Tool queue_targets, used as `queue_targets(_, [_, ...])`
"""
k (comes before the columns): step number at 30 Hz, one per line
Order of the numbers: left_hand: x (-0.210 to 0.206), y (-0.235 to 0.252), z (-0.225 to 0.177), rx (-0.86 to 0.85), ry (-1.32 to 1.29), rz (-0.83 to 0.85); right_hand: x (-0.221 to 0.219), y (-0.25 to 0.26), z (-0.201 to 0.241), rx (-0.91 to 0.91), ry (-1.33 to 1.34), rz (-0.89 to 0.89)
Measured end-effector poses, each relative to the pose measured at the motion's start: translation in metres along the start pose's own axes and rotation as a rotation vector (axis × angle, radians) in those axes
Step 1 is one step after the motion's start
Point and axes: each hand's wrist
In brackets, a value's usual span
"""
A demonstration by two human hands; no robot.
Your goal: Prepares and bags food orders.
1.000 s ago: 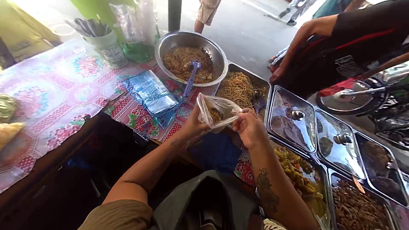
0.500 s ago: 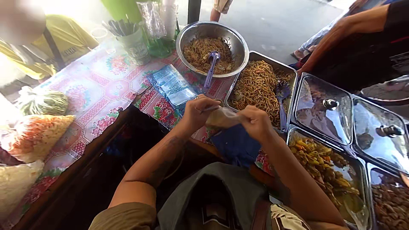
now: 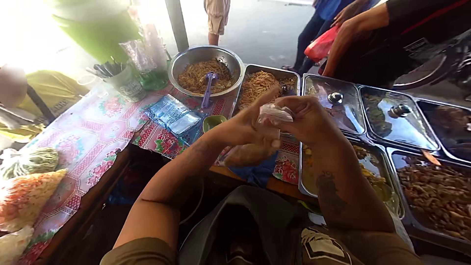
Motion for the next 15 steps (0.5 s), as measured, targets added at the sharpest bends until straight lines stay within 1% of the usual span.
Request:
queue_targets(1, [-0.012,0.002,0.006,0.13,-0.11,0.053,0.008,-0.005,0.0,0.003,-0.014,-0.045])
queue_targets(2, [-0.023,0.01,0.011,0.235,-0.134,0.122,0.017,-0.011,-0.001,-0.008,-0.031,-0.109])
queue_targets(3, [-0.032,0.021,0.014,0.302,-0.097,0.17,0.027,-0.019,-0.002,-0.035,-0.053,-0.2])
queue_targets(4, [-0.041,0.034,0.013,0.346,-0.027,0.178,0.039,-0.029,-0.002,-0.091,-0.076,-0.315])
queue_targets(5, [-0.05,0.051,0.01,0.349,0.113,0.173,0.052,-0.039,-0.001,-0.153,-0.062,-0.44])
queue_targets(6, [-0.057,0.07,0.005,0.307,0.304,0.188,0.066,-0.05,-0.001,-0.199,-0.013,-0.561])
queue_targets(8, [-0.074,0.108,-0.005,0.135,0.656,0.236,0.089,-0.072,0.003,-0.228,0.173,-0.804])
queue_targets(9, [-0.085,0.123,-0.013,0.029,0.752,0.219,0.096,-0.082,0.008,-0.233,0.301,-0.898])
queue_targets(10, [-0.098,0.132,-0.02,-0.091,0.782,0.164,0.101,-0.093,0.013,-0.238,0.437,-0.939])
queue_targets(11, [-0.11,0.139,-0.026,-0.221,0.747,0.091,0.104,-0.104,0.015,-0.236,0.57,-0.911])
queue_targets(12, [-0.122,0.143,-0.03,-0.34,0.661,0.021,0.103,-0.115,0.014,-0.225,0.719,-0.826])
queue_targets(13, [-0.133,0.145,-0.035,-0.429,0.526,-0.019,0.101,-0.122,0.01,-0.208,0.893,-0.687])
queue_targets(14, [-0.14,0.144,-0.039,-0.49,0.378,-0.02,0.098,-0.124,0.005,-0.207,1.036,-0.484])
queue_targets(15, [-0.145,0.14,-0.041,-0.521,0.243,0.013,0.095,-0.122,-0.001,-0.215,1.113,-0.269])
Point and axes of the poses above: each hand's wrist, its own y-axis towards the middle knuckle, its own x-axis out of the back of the hand, z = x × y, and after that the axes turned 11 degrees about -z, right-handed
